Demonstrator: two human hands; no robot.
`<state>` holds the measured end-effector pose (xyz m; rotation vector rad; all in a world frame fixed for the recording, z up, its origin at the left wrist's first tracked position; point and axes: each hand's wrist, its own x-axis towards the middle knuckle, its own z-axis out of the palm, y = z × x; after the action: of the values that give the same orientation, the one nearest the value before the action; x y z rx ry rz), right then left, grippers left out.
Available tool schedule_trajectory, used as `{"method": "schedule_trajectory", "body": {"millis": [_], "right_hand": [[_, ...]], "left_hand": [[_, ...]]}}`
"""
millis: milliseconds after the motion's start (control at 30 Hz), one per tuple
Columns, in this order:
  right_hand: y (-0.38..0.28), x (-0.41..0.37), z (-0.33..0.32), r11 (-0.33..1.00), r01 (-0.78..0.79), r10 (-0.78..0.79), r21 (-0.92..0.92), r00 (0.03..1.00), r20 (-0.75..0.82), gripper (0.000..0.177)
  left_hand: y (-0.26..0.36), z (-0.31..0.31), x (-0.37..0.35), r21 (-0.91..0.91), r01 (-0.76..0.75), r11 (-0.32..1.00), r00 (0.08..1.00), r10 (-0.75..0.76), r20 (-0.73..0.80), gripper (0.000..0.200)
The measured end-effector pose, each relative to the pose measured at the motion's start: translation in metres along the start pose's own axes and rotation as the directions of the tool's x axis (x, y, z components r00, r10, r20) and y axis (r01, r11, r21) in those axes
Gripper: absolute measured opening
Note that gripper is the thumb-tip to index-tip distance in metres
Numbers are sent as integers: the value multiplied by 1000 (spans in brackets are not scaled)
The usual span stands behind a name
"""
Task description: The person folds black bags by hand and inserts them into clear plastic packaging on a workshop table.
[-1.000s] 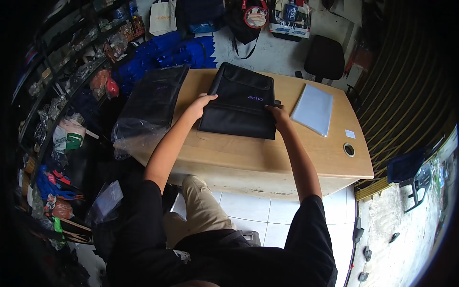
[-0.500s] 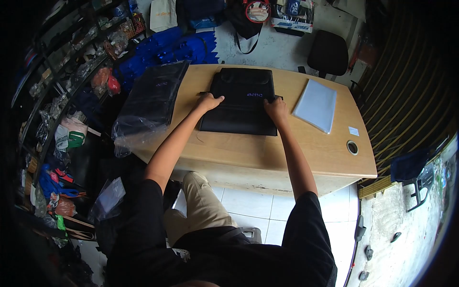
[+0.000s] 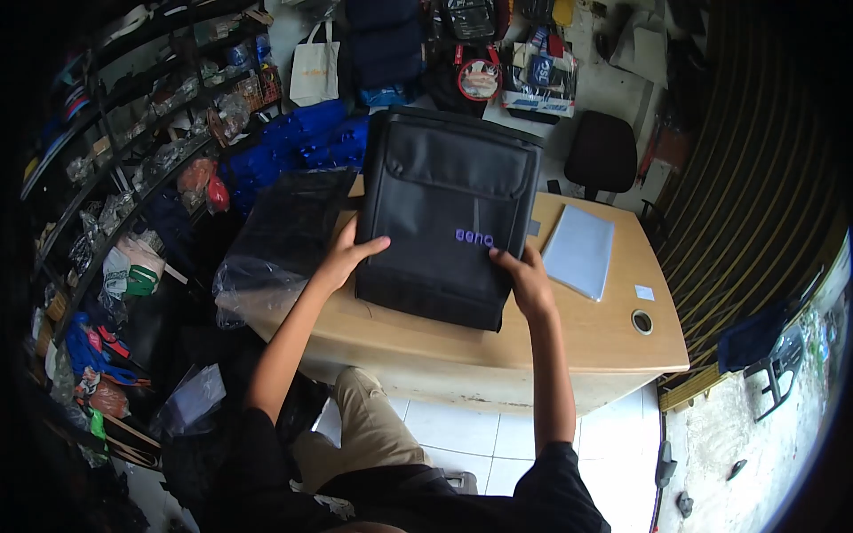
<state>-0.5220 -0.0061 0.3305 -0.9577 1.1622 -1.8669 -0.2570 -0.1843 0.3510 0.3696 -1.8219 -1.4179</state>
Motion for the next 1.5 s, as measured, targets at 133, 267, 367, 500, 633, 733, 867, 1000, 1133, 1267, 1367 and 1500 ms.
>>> {"method": "schedule_trajectory", "body": {"millis": [133,267,367,500,633,733,867,1000,1133,1267,1367,1500], "right_hand": [[-20,-61,41,996,21,-14,92,997,-77,42],[-1,-99,68,985,173,-174,-11,984,-27,33],[10,-137,86,990,122,-119,-77,992,45,29],[35,-185,91,977,-54,90,-206,981,170,24],[65,-214,83,963,-38,122,-265,944,307,36],[70,-225,72,958,-49,140,-284,940,312,39],[112,-237,29,999,-34,36,-28,996,80,71],[95,-232,13,930,-36,-22,365,988,156,102],[40,-208,34,976,186,-120,-113,893,433,105],[13,-177,41,926,176,137,-333,667,732,117],[18,-183,72,943,64,117,-328,855,504,87],[28,-187,136,937,67,-5,-342,984,179,48]], "left_hand": [[33,-17,-59,-53,-52,997,999,52,-16,54],[26,-37,-124,-85,-241,967,905,192,-380,87],[77,-34,-166,-64,-389,919,843,327,-428,107],[78,-51,-247,89,-171,981,828,192,-526,90],[74,-43,-294,-70,-88,994,849,38,-527,73],[65,-45,-305,-102,-52,993,881,-3,-474,65],[50,-36,-299,-217,-140,966,949,68,-309,65],[38,-32,-290,-272,-193,943,935,93,-342,64],[27,-41,-288,-244,-237,940,912,129,-388,56],[27,-48,-289,-187,-117,975,935,45,-353,54],[33,-46,-286,-94,-81,992,944,46,-328,56],[41,-40,-281,-71,-72,995,900,34,-435,50]]}}
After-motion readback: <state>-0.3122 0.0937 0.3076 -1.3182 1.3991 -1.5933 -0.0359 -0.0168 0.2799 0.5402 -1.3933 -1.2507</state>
